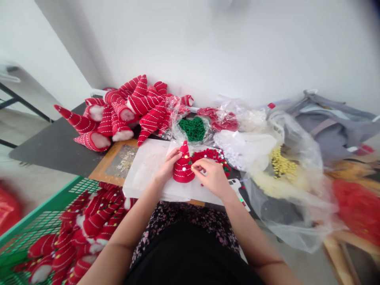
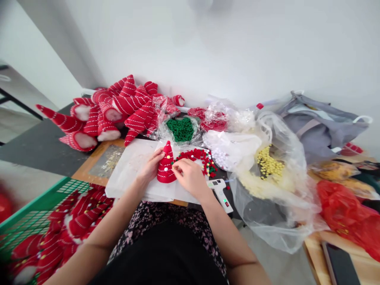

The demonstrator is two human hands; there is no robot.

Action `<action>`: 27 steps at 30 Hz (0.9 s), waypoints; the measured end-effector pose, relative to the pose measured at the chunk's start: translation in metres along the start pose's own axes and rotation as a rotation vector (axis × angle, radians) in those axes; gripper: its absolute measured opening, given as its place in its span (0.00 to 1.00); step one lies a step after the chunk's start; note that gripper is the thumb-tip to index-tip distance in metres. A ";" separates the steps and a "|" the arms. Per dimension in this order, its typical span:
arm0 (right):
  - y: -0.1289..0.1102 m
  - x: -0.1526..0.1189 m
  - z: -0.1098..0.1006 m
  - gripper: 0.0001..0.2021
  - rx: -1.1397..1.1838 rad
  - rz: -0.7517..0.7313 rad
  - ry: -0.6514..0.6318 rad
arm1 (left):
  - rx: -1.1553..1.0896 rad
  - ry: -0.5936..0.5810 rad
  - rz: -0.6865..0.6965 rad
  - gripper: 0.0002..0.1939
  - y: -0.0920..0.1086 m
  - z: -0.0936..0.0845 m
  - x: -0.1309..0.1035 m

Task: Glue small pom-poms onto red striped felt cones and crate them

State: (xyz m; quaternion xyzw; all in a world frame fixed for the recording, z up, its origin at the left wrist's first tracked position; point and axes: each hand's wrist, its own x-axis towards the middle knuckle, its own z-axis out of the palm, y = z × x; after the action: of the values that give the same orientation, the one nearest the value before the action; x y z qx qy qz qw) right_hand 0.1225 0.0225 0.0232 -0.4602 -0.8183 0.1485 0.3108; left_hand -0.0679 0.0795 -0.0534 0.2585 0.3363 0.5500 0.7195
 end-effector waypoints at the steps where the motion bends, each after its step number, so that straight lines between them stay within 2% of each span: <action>1: -0.006 0.002 0.004 0.07 -0.016 -0.066 0.004 | 0.024 -0.023 0.014 0.19 -0.001 0.001 0.000; 4: -0.019 0.009 0.022 0.11 -0.181 -0.203 -0.061 | 0.093 -0.077 0.060 0.18 -0.004 0.004 0.000; 7: -0.022 0.013 0.038 0.14 -0.361 -0.258 -0.120 | 0.131 -0.098 0.083 0.18 -0.005 0.004 -0.001; 9: -0.022 0.013 0.040 0.16 -0.410 -0.269 -0.105 | 0.133 -0.107 0.078 0.18 -0.005 0.004 -0.001; 15: -0.018 0.005 0.023 0.15 -0.281 -0.189 0.104 | 0.129 -0.107 0.066 0.17 -0.005 0.004 -0.001; 17: -0.017 0.004 0.022 0.15 -0.277 -0.193 0.109 | 0.137 -0.106 0.071 0.17 -0.004 0.005 -0.001; 21: -0.020 0.004 0.031 0.16 -0.334 -0.209 -0.005 | 0.175 -0.108 0.100 0.16 -0.004 0.005 -0.002; 23: -0.021 0.005 0.034 0.16 -0.341 -0.211 -0.022 | 0.180 -0.118 0.103 0.16 -0.005 0.004 -0.002; 25: -0.018 0.004 0.033 0.15 -0.287 -0.202 0.023 | 0.162 -0.114 0.101 0.16 -0.006 0.003 -0.002; 27: -0.011 0.002 0.030 0.13 -0.188 -0.150 0.130 | 0.126 -0.099 0.082 0.17 -0.006 0.002 -0.002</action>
State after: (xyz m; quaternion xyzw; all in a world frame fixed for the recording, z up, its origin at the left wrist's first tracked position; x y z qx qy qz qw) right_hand 0.0948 0.0198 0.0075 -0.4333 -0.8389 0.0173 0.3288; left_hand -0.0625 0.0757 -0.0562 0.3438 0.3235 0.5432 0.6943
